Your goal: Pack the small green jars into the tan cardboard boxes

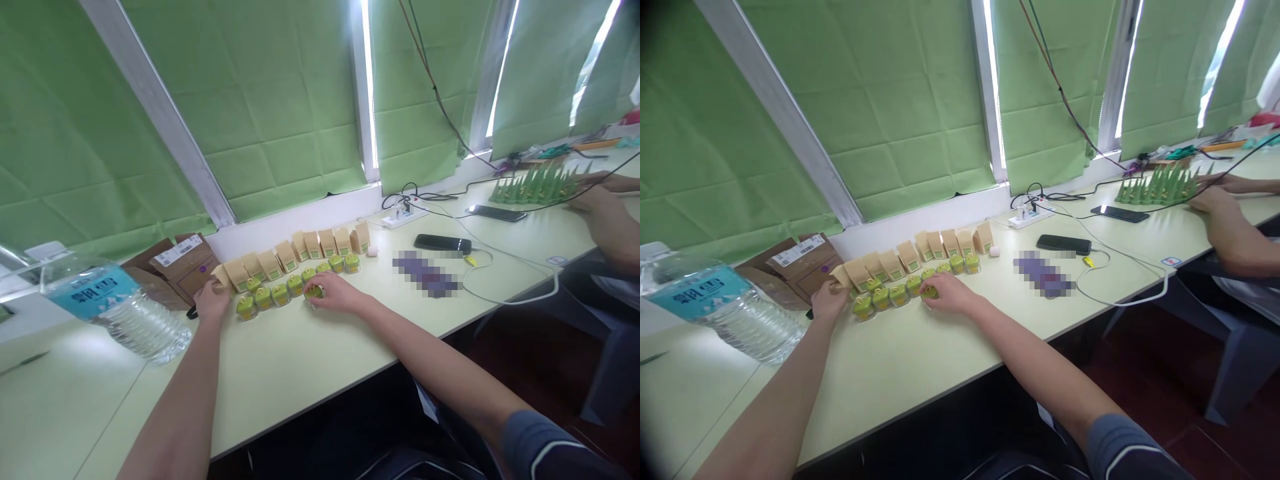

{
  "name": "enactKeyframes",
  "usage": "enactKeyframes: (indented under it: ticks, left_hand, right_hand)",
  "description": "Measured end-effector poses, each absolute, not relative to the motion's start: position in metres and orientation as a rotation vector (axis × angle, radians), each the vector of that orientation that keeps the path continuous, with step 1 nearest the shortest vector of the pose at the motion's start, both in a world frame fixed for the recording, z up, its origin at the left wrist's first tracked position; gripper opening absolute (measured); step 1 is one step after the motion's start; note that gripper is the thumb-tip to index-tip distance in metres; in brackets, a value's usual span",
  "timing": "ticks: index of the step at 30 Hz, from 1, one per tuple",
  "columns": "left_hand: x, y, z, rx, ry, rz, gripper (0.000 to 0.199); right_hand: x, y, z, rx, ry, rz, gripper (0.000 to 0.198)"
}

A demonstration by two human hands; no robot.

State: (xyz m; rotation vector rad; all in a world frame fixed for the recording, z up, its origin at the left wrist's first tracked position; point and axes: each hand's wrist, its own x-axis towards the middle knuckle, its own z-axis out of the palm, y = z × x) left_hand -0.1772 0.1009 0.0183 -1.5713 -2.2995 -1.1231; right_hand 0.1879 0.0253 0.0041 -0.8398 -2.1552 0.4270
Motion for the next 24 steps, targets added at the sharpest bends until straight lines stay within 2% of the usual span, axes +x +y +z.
enactKeyframes:
  ticks: [5, 8, 15, 20, 22, 24]
  left_hand:
    - [-0.169, 0.087, 0.027, -1.585, -2.369, -1.060, 0.026]
    - [-0.164, 0.076, 0.031, -1.546, -2.364, -1.067, 0.032]
    - [-0.140, 0.049, 0.047, -1.282, -2.057, -1.421, 0.048]
    - [-0.088, 0.031, 0.061, -1.288, -1.922, -1.603, 0.042]
    - [-0.060, 0.024, 0.063, -1.401, -1.889, -1.643, 0.043]
    - [-0.032, 0.017, 0.059, -1.597, -1.821, -1.702, 0.044]
  right_hand:
    - [0.188, 0.024, 0.005, -0.857, -2.153, 0.452, 0.016]
    - [0.187, 0.023, 0.006, -0.861, -2.153, 0.450, 0.015]
    - [0.186, 0.024, 0.005, -0.841, -2.056, 0.476, 0.019]
    - [0.186, 0.026, 0.006, -0.849, -1.861, 0.534, 0.017]
    - [0.187, 0.024, 0.009, -0.820, -1.817, 0.596, 0.021]
    - [0.188, 0.021, 0.012, -0.793, -1.797, 0.646, 0.035]
